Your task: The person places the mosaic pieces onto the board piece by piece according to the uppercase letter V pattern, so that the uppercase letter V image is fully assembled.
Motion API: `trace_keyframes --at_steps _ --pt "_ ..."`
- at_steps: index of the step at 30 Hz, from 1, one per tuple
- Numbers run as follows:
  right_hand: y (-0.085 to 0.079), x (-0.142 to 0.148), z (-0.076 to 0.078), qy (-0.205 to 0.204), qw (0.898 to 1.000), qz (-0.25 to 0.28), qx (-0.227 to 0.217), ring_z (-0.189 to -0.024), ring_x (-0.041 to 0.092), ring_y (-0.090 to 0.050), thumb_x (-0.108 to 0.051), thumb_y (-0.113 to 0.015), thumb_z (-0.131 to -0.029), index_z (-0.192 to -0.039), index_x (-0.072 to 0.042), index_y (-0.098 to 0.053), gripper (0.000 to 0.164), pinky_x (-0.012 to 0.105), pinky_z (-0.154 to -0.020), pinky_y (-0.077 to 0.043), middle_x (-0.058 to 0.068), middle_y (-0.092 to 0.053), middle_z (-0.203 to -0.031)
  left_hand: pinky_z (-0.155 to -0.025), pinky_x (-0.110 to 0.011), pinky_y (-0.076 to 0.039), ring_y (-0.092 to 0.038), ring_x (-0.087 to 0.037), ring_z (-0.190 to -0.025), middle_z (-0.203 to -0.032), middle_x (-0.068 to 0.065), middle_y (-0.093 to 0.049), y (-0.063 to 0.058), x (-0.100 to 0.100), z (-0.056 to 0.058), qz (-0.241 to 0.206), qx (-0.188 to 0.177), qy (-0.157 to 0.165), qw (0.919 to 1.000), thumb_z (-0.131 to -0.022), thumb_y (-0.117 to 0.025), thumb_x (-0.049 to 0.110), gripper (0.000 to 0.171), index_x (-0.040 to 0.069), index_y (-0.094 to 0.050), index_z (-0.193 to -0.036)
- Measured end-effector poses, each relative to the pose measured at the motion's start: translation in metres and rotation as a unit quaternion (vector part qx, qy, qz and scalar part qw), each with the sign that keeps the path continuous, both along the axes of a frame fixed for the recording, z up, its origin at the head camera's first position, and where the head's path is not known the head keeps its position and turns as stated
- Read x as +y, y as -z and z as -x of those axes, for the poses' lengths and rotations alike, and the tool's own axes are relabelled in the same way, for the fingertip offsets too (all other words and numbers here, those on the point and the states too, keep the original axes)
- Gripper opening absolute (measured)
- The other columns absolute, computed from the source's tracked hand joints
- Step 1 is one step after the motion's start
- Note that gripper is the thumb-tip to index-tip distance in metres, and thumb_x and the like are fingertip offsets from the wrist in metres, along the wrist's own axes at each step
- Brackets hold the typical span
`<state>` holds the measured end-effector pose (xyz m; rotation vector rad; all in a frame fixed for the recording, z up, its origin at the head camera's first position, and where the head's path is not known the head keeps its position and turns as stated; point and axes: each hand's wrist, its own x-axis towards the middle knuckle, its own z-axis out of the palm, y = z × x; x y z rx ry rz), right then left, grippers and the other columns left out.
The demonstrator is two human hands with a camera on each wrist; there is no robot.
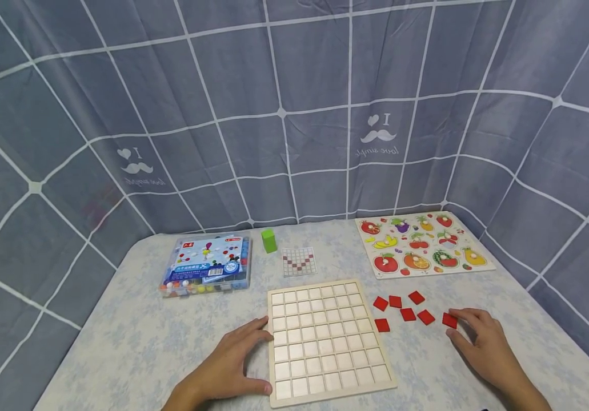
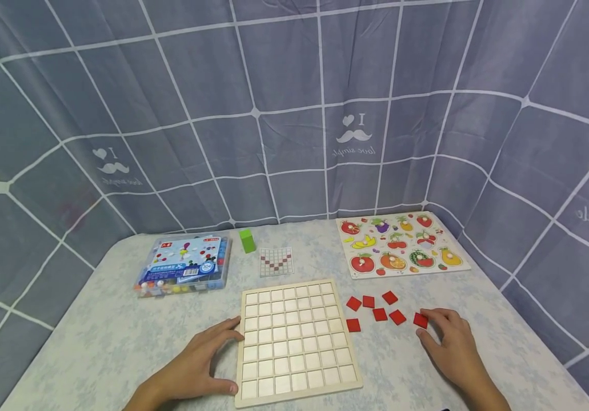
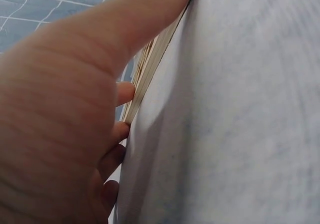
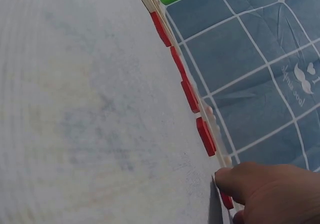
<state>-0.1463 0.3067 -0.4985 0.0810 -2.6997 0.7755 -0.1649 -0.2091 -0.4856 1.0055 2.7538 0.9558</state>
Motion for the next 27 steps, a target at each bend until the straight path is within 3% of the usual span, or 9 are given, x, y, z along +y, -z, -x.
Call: trace_keyframes --at_steps 9,16,27 --pt "0.0005 -0.0013 0.0005 0.028 1.0 0.001 -0.013 -0.103 0.045 -0.048 -0.002 -0.077 -0.084 -0.11 0.003 -0.071 0.027 0.059 -0.08 -0.038 0.026 -0.056 -0.112 -0.1 -0.07 -0.031 -0.036 -0.034 -0.144 -0.157 -0.011 -0.041 0.0017 -0.0002 -0.003 -0.012 0.001 -0.007 0.9999 -0.075 -0.08 0.066 0.068 0.026 -0.056 -0.124" --pt "-0.0003 0.0025 0.0011 0.054 0.998 -0.001 -0.016 -0.101 0.045 -0.048 -0.008 -0.082 -0.082 -0.108 0.007 -0.07 0.032 0.058 -0.081 -0.037 0.026 -0.056 -0.109 -0.101 -0.069 -0.03 -0.035 -0.034 -0.144 -0.157 -0.009 -0.04 0.0035 0.001 -0.002 -0.01 -0.003 -0.014 0.9998 -0.075 -0.078 0.068 0.067 0.028 -0.056 -0.125" --pt "0.0001 0.0056 0.0011 0.038 0.999 -0.029 0.024 -0.09 0.043 -0.056 -0.009 -0.084 -0.08 -0.099 0.003 -0.074 0.025 0.058 -0.076 -0.041 0.019 -0.064 -0.097 -0.102 -0.067 -0.03 -0.033 -0.032 -0.145 -0.159 -0.006 -0.038 0.0023 0.004 0.0003 0.011 0.012 -0.022 0.9996 -0.075 -0.075 0.072 0.078 0.026 -0.056 -0.135"
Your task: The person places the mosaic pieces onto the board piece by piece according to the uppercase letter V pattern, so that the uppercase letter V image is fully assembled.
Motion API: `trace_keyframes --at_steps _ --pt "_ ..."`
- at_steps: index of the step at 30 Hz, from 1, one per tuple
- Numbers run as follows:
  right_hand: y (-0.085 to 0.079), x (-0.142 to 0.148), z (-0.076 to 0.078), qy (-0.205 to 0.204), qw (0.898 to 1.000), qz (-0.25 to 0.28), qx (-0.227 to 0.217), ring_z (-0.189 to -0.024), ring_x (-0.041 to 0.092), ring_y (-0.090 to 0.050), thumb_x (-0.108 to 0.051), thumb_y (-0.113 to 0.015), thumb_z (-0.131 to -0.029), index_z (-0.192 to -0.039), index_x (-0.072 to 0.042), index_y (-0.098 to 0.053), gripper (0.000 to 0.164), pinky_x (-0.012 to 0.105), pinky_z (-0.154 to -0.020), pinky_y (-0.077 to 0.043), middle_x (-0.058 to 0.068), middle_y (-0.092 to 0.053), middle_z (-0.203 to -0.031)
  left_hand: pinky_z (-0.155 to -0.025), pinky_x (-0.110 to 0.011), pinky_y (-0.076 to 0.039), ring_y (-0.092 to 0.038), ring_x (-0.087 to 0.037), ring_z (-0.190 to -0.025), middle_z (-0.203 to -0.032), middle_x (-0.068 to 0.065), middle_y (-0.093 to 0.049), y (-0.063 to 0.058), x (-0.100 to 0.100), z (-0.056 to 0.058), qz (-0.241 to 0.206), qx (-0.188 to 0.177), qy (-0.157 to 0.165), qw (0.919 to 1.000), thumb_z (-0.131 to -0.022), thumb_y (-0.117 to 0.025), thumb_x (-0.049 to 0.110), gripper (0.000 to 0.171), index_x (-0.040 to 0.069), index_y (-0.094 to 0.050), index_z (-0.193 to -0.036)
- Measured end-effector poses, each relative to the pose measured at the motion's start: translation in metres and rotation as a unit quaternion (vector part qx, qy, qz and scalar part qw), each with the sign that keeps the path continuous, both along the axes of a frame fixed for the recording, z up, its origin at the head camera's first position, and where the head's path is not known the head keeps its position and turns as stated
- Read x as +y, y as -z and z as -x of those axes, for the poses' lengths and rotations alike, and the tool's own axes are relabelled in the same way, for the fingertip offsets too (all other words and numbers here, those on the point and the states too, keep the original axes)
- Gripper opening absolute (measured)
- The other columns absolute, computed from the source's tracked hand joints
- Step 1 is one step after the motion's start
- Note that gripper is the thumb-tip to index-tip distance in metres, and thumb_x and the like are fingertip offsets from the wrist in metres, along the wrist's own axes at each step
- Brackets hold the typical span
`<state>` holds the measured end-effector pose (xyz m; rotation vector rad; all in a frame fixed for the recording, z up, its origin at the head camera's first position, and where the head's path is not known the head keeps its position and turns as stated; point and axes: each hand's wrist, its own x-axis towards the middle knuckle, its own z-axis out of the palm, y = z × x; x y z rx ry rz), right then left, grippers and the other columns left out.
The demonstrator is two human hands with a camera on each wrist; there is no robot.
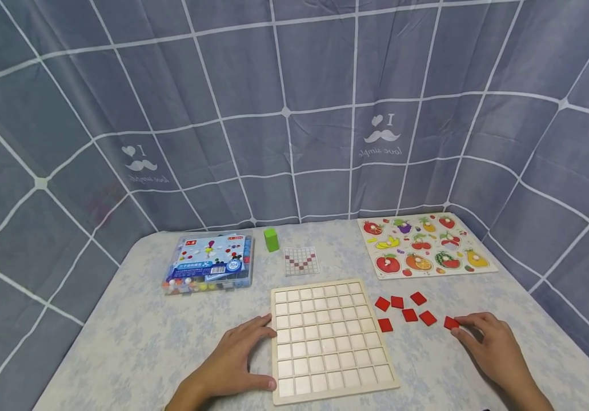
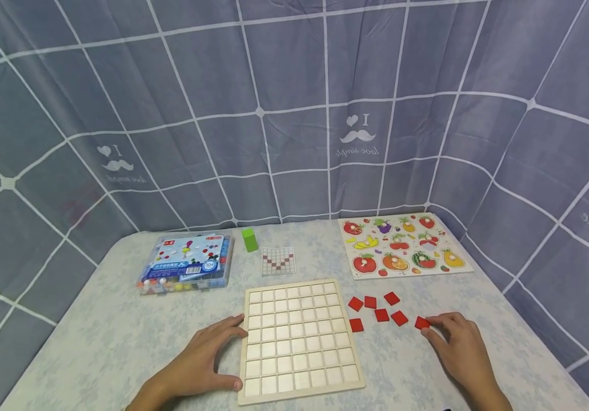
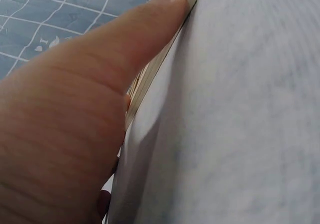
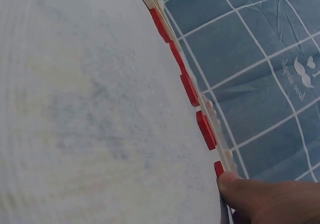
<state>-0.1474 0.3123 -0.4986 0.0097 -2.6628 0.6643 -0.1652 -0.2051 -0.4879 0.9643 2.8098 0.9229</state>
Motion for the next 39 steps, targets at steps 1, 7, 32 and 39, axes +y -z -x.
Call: trace_keyframes --at_steps 1,7,32,39 --pt "0.0 0.0 0.0 -0.001 1.0 -0.002 -0.001 -0.09 0.043 -0.056 -0.009 -0.084 -0.08 -0.099 0.003 -0.074 0.025 0.058 -0.076 -0.041 0.018 -0.064 -0.096 -0.102 -0.066 -0.029 -0.033 -0.032 -0.145 -0.16 -0.006 -0.038 0.0 0.0 0.0 0.0 0.0 -0.001 1.0 -0.075 -0.075 0.072 0.079 0.026 -0.056 -0.135" --pt "-0.003 0.002 -0.003 0.002 1.0 -0.008 -0.028 -0.092 0.044 -0.057 -0.013 -0.083 -0.083 -0.103 0.004 -0.073 0.028 0.061 -0.077 -0.043 0.017 -0.064 -0.098 -0.103 -0.066 -0.027 -0.032 -0.032 -0.146 -0.16 -0.004 -0.037 0.002 0.004 0.0 -0.001 -0.01 -0.001 0.9999 -0.074 -0.075 0.072 0.08 0.027 -0.056 -0.137" --pt "-0.042 -0.074 0.057 -0.155 0.986 0.056 -0.013 -0.087 0.022 -0.059 -0.01 -0.081 -0.086 -0.113 -0.005 -0.072 0.029 0.037 -0.071 -0.052 0.002 -0.063 -0.097 -0.105 -0.064 -0.026 -0.03 -0.029 -0.147 -0.161 0.002 -0.035 0.002 0.005 0.002 0.018 -0.023 -0.008 0.9995 -0.074 -0.073 0.075 0.08 0.03 -0.054 -0.138" --pt "-0.05 -0.133 0.093 -0.253 0.962 0.1 -0.023 -0.08 0.014 -0.057 -0.011 -0.077 -0.091 -0.113 -0.006 -0.072 0.024 0.028 -0.062 -0.047 -0.007 -0.061 -0.089 -0.105 -0.064 -0.026 -0.03 -0.028 -0.147 -0.16 0.001 -0.036 0.001 0.004 0.003 0.019 -0.022 -0.009 0.9995 -0.074 -0.074 0.074 0.08 0.029 -0.054 -0.137"
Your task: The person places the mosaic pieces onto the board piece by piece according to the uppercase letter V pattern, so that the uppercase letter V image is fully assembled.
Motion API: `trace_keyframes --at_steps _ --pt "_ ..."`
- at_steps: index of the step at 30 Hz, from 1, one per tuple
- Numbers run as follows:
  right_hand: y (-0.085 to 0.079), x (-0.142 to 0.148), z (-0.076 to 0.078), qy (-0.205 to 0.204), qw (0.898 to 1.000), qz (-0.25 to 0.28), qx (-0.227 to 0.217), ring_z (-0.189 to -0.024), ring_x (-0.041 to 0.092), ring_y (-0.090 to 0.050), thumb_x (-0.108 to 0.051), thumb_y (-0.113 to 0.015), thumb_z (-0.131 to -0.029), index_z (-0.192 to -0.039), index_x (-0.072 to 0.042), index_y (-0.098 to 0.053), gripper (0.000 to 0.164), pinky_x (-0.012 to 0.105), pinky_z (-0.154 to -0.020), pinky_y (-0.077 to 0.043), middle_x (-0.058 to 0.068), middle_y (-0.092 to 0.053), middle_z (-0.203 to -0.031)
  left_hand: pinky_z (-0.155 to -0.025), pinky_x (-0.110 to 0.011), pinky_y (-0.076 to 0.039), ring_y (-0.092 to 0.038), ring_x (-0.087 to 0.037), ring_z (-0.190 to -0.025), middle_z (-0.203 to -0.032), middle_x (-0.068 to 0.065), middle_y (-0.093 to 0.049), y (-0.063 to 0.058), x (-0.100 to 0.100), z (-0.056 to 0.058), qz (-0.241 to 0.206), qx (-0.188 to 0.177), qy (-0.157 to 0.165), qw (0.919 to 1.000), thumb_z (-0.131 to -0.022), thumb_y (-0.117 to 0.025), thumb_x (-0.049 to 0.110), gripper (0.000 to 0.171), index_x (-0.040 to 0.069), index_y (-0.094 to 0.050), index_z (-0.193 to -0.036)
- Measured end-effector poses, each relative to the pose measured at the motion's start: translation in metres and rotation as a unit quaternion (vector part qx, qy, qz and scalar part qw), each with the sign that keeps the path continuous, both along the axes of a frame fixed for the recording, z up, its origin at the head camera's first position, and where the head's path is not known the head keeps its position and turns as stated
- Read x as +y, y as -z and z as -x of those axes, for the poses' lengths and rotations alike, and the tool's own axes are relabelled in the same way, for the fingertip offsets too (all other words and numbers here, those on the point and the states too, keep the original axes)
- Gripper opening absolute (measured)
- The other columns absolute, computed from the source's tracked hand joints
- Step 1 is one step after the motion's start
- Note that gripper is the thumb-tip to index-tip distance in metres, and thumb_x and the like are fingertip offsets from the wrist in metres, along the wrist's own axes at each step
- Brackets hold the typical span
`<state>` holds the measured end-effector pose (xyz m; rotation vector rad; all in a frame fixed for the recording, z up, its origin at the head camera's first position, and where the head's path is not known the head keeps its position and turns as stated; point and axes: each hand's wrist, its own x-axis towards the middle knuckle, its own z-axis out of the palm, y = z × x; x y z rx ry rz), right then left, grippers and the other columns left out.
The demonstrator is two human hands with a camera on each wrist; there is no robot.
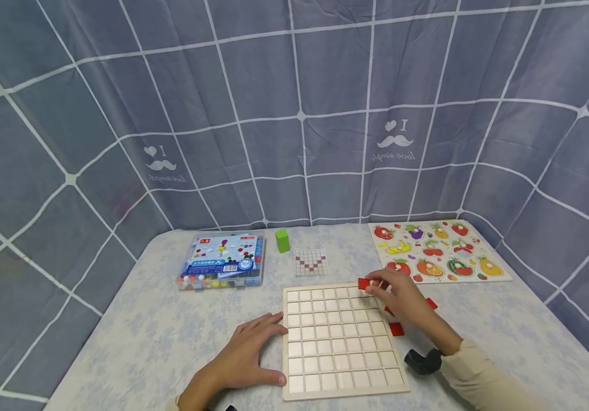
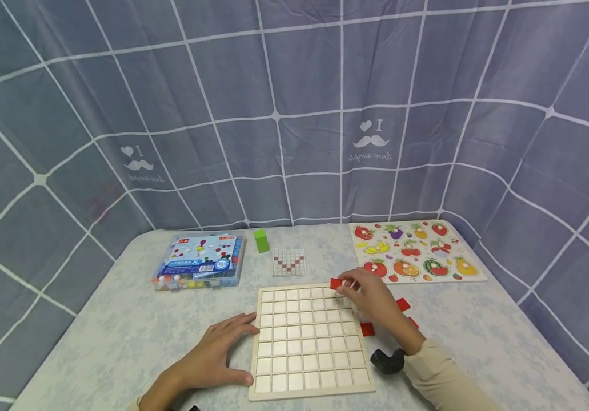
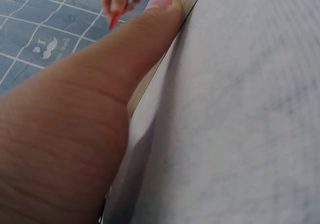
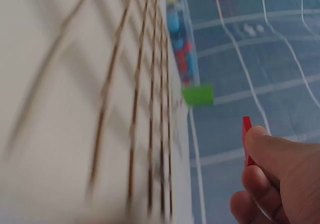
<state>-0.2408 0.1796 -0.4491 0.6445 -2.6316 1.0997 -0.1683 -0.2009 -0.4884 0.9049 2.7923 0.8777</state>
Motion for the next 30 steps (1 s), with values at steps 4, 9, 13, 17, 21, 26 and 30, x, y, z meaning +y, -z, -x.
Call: trace_keyframes --at_steps 4,9,13,17,21,26,30 --pt "-0.001 -0.034 0.007 -0.068 0.997 0.02 -0.005 -0.08 0.012 -0.057 -0.011 -0.077 -0.091 -0.109 -0.008 -0.073 0.019 0.029 -0.069 -0.048 -0.008 -0.06 -0.089 -0.105 -0.064 -0.027 -0.03 -0.028 -0.147 -0.16 0.001 -0.036 0.002 0.0 0.0 0.0 0.003 0.002 1.0 -0.074 -0.073 0.075 0.081 0.029 -0.054 -0.138" --pt "-0.002 -0.072 0.007 -0.141 0.989 0.015 -0.031 -0.082 0.011 -0.054 -0.011 -0.076 -0.092 -0.107 -0.009 -0.073 0.016 0.03 -0.071 -0.047 -0.01 -0.057 -0.088 -0.105 -0.062 -0.028 -0.032 -0.028 -0.146 -0.16 0.002 -0.037 0.003 0.001 -0.001 0.011 0.008 -0.003 0.9999 -0.073 -0.072 0.077 0.081 0.029 -0.055 -0.137" --pt "0.001 -0.094 0.006 -0.174 0.984 0.002 -0.024 -0.082 0.011 -0.055 -0.012 -0.077 -0.091 -0.105 -0.009 -0.075 0.015 0.03 -0.074 -0.049 -0.008 -0.059 -0.09 -0.105 -0.062 -0.029 -0.032 -0.028 -0.146 -0.16 0.002 -0.037 0.001 0.001 -0.002 0.015 0.014 -0.008 0.9998 -0.073 -0.071 0.078 0.082 0.03 -0.054 -0.137" --pt "0.006 -0.105 0.006 -0.184 0.982 -0.006 -0.032 -0.079 0.008 -0.054 -0.011 -0.078 -0.09 -0.102 -0.01 -0.075 0.012 0.029 -0.071 -0.048 -0.008 -0.059 -0.088 -0.104 -0.062 -0.029 -0.032 -0.028 -0.146 -0.16 0.002 -0.037 -0.001 0.001 -0.002 0.015 0.017 -0.007 0.9997 -0.073 -0.072 0.077 0.082 0.029 -0.054 -0.137" --pt "0.015 -0.111 0.005 -0.193 0.979 0.0 -0.06 -0.078 0.006 -0.055 -0.014 -0.079 -0.09 -0.103 -0.011 -0.075 0.014 0.027 -0.07 -0.048 -0.008 -0.06 -0.088 -0.104 -0.062 -0.03 -0.033 -0.028 -0.145 -0.159 0.002 -0.038 -0.002 0.0 -0.002 0.016 0.021 -0.007 0.9996 -0.073 -0.072 0.077 0.082 0.029 -0.054 -0.137" --pt "0.025 -0.116 0.005 -0.197 0.979 -0.008 -0.04 -0.077 0.005 -0.055 -0.018 -0.08 -0.089 -0.103 -0.014 -0.075 0.015 0.027 -0.071 -0.046 -0.008 -0.062 -0.088 -0.105 -0.061 -0.029 -0.033 -0.027 -0.146 -0.159 0.001 -0.038 -0.001 0.0 -0.002 0.017 0.025 -0.008 0.9995 -0.072 -0.072 0.078 0.082 0.03 -0.054 -0.137" --pt "0.029 -0.12 0.002 -0.178 0.983 -0.038 -0.001 -0.079 0.006 -0.054 -0.024 -0.081 -0.088 -0.102 -0.018 -0.076 0.016 0.031 -0.073 -0.04 -0.01 -0.062 -0.088 -0.106 -0.062 -0.028 -0.032 -0.027 -0.146 -0.159 0.001 -0.038 0.001 0.001 -0.001 0.014 0.023 -0.003 0.9996 -0.073 -0.071 0.078 0.082 0.029 -0.054 -0.137"
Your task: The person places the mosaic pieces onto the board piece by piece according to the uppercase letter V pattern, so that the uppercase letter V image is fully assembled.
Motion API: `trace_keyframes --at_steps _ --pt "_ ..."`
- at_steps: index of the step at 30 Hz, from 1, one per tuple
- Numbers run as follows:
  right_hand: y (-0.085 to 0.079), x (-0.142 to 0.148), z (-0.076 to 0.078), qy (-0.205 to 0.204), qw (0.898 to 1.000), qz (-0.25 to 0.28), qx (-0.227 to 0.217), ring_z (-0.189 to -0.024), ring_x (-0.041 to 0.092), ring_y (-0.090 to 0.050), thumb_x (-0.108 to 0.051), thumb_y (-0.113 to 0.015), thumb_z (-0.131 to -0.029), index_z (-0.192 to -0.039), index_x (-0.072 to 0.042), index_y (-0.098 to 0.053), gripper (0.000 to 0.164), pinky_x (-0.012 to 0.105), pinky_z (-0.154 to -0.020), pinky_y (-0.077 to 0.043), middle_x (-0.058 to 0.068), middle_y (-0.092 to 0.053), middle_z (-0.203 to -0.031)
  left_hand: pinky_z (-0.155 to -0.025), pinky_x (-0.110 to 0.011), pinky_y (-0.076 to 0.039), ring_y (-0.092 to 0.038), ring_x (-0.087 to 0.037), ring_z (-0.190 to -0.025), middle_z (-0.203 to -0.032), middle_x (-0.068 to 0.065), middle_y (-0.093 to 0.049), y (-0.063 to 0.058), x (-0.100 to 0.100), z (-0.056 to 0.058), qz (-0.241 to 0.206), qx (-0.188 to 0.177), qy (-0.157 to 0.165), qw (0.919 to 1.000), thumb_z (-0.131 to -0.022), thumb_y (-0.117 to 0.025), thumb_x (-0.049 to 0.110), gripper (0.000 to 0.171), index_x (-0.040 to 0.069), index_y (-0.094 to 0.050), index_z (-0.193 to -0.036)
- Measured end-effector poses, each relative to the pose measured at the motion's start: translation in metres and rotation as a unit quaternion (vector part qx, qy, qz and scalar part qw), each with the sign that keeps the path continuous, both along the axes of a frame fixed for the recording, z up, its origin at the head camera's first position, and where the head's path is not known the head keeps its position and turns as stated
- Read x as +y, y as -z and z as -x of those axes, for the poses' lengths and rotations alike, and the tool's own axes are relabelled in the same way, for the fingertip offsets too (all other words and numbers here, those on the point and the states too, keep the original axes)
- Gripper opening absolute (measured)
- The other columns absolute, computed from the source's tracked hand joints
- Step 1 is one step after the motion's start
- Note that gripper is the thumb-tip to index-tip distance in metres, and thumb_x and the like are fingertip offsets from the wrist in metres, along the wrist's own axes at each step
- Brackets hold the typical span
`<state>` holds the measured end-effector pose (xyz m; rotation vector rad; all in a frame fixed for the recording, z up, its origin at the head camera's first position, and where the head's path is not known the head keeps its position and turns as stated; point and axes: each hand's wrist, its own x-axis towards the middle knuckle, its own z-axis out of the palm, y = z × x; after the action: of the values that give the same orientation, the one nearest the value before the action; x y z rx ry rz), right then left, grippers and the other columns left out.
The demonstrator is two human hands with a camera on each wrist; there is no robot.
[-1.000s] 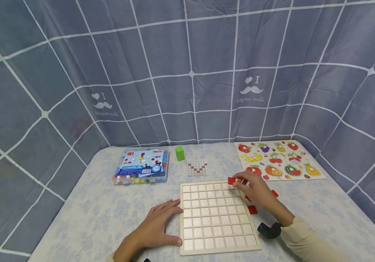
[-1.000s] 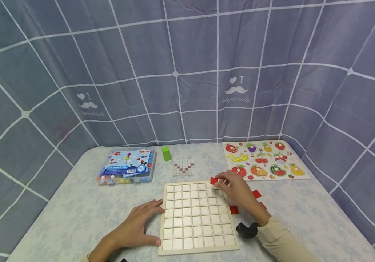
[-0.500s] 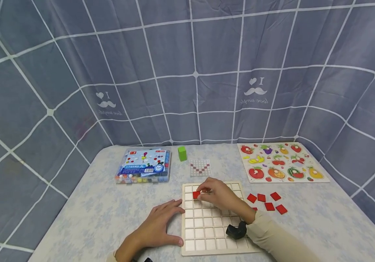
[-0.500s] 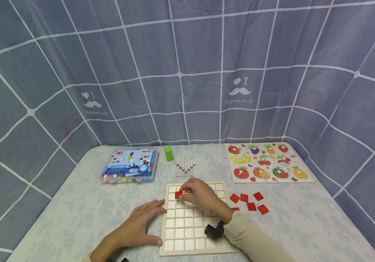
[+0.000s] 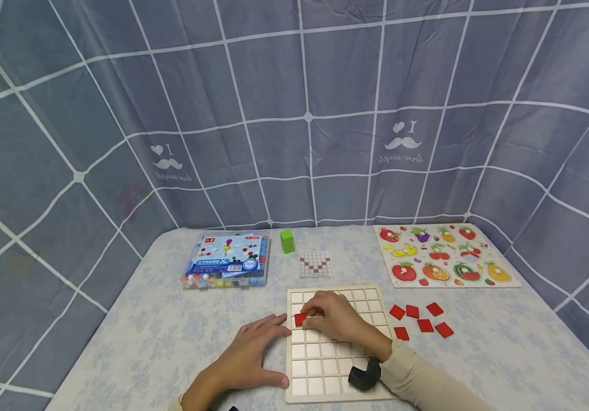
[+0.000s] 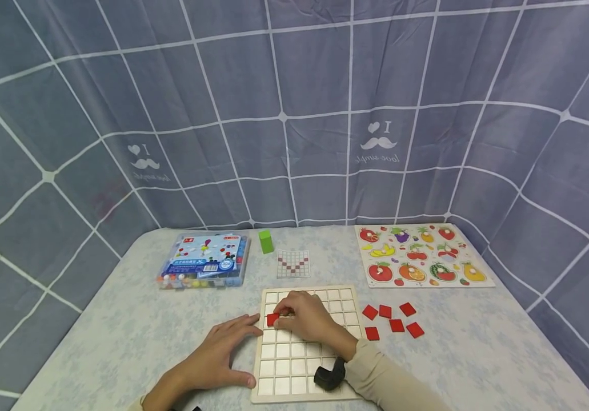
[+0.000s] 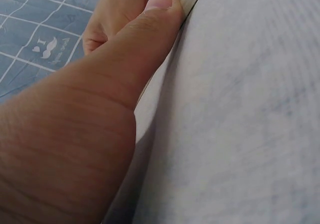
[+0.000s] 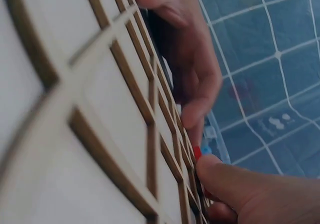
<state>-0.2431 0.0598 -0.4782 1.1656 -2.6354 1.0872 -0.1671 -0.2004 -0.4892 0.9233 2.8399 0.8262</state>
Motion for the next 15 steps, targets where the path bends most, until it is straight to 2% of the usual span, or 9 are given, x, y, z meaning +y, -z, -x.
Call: trace_keyframes --at_steps 4,15 --pt "0.0009 0.0 -0.0034 0.017 1.0 -0.013 0.012 -0.082 0.007 -0.053 -0.029 -0.082 -0.088 -0.102 -0.019 -0.077 0.018 0.035 -0.074 -0.034 -0.011 -0.062 -0.091 -0.106 -0.062 -0.028 -0.031 -0.025 -0.146 -0.159 0.003 -0.037 0.0016 0.0017 0.0014 0.001 -0.001 0.003 1.0 -0.073 -0.071 0.078 0.082 0.03 -0.054 -0.138" --pt "0.0054 -0.0044 -0.0035 0.027 0.999 -0.016 0.01 -0.085 0.005 -0.053 -0.031 -0.084 -0.085 -0.1 -0.023 -0.079 0.018 0.037 -0.076 -0.033 -0.014 -0.063 -0.093 -0.105 -0.062 -0.028 -0.033 -0.026 -0.146 -0.159 0.002 -0.038 0.0009 -0.0001 0.0017 0.01 -0.007 -0.002 0.9999 -0.074 -0.07 0.077 0.08 0.031 -0.054 -0.137"
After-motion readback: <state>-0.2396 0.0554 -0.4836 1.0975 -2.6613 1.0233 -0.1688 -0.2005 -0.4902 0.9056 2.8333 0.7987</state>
